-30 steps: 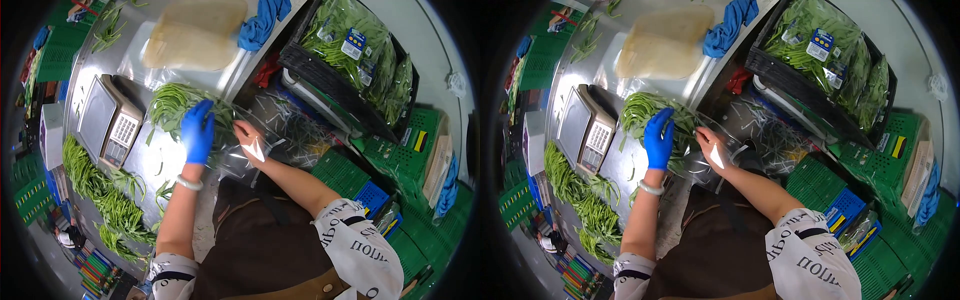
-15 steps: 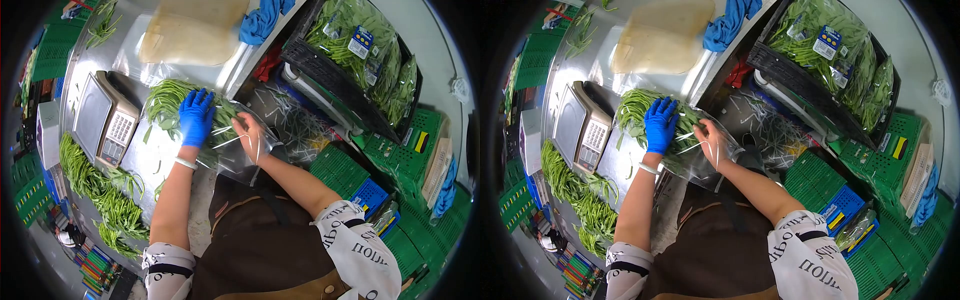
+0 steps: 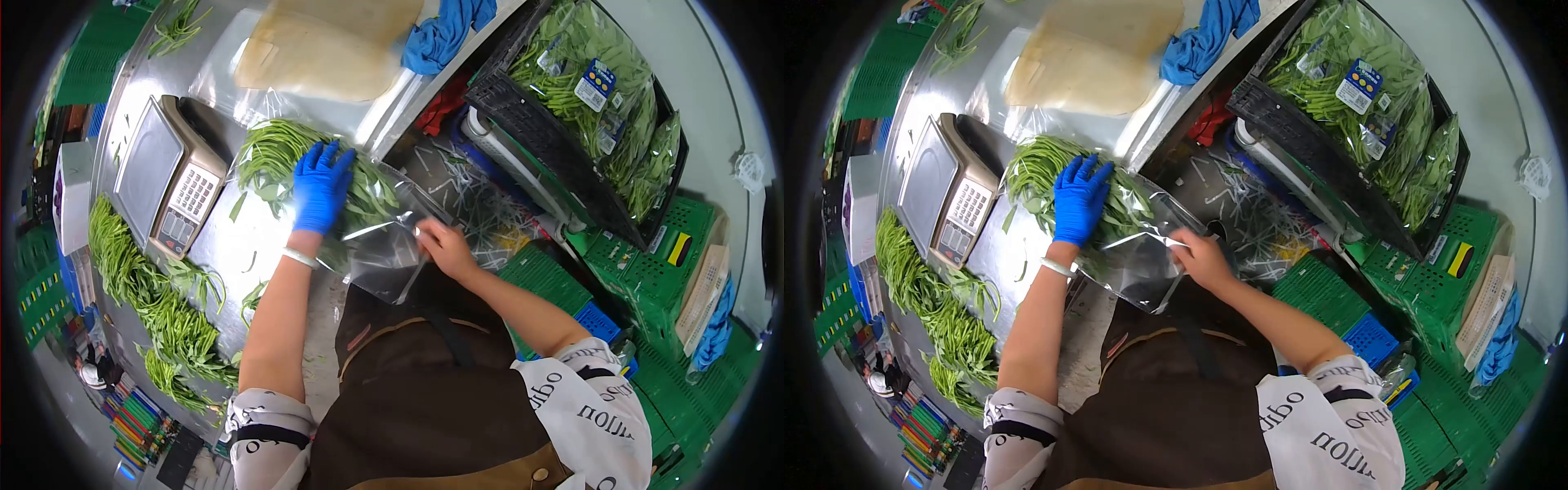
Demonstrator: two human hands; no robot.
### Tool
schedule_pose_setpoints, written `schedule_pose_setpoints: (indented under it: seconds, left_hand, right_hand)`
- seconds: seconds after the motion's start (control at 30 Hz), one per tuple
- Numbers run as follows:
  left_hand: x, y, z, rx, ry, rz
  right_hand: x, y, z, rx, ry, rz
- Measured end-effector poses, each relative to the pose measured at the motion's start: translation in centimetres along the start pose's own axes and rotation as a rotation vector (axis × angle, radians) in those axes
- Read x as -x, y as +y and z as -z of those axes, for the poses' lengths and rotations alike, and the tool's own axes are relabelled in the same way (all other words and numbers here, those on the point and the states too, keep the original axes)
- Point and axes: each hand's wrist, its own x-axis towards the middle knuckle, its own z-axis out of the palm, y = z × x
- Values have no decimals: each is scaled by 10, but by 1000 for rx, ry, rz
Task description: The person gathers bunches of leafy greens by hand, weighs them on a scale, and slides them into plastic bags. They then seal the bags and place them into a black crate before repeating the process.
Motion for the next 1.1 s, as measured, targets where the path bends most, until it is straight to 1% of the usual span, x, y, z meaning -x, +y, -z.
schedule_pose_setpoints:
  seconds: [0.03,0.07,0.1,0.17,0.2,0.23,0.27,0.33,0.4,0.43,0.47,0.5,0.57,0.6,0.63,0.67,0.73,0.77,0.83,0.87,0.9,0.93,1.0,1.03,1.1]
  left_hand:
    - [0,1,9,91,23,21]
    - [-2,5,20,184,46,41]
    - [1,17,39,205,90,85]
    - [30,24,50,311,248,210]
    - [47,30,56,361,328,273]
    - [68,39,56,446,406,402]
    - [93,48,50,529,483,530]
    - [139,71,33,801,592,919]
    - [182,89,9,1106,575,1201]
    - [186,100,8,1324,461,1326]
    - [188,113,6,1545,336,1442]
    - [193,123,6,1765,200,1546]
    - [212,132,-21,1884,154,1381]
    - [220,134,-31,1935,135,1292]
    - [221,136,-32,1933,154,1267]
    - [227,137,-33,1693,121,1096]
    - [237,137,-31,1200,59,769]
    - [238,134,-27,1849,167,1213]
    - [231,136,-8,1821,222,1262]
    - [231,136,-3,1807,250,1288]
    - [232,131,5,1923,228,1364]
    - [231,130,10,1825,199,1369]
    - [230,129,22,1635,140,1375]
    - [233,128,20,1675,156,1315]
    - [233,132,20,1811,164,1332]
  right_hand:
    - [12,5,16,109,-46,111]
    - [18,8,37,319,-59,337]
    - [24,11,61,529,-74,563]
    - [38,32,107,799,-101,402]
    - [42,35,124,926,-79,135]
    - [41,35,135,1043,-55,-132]
    - [39,35,138,1128,-88,-180]
    - [37,35,142,1296,-151,-277]
    - [35,-9,119,1066,-237,-63]
    - [35,-19,104,953,-272,24]
    - [33,-13,89,842,-362,164]
    - [32,-25,71,754,-443,253]
    - [29,-22,34,532,-455,540]
    - [26,-30,18,527,-534,650]
    - [23,-34,2,570,-602,747]
    - [21,-46,-14,589,-671,805]
    - [22,-46,-43,745,-697,945]
    - [23,-40,-56,781,-706,990]
    - [28,-31,-74,851,-726,1077]
    - [29,-30,-74,828,-754,1129]
    - [30,-36,-73,803,-782,1178]
    - [31,-42,-71,780,-811,1225]
    - [37,-45,-55,762,-859,1160]
    - [39,-45,-43,747,-868,1110]
    - [41,-46,-30,713,-868,978]
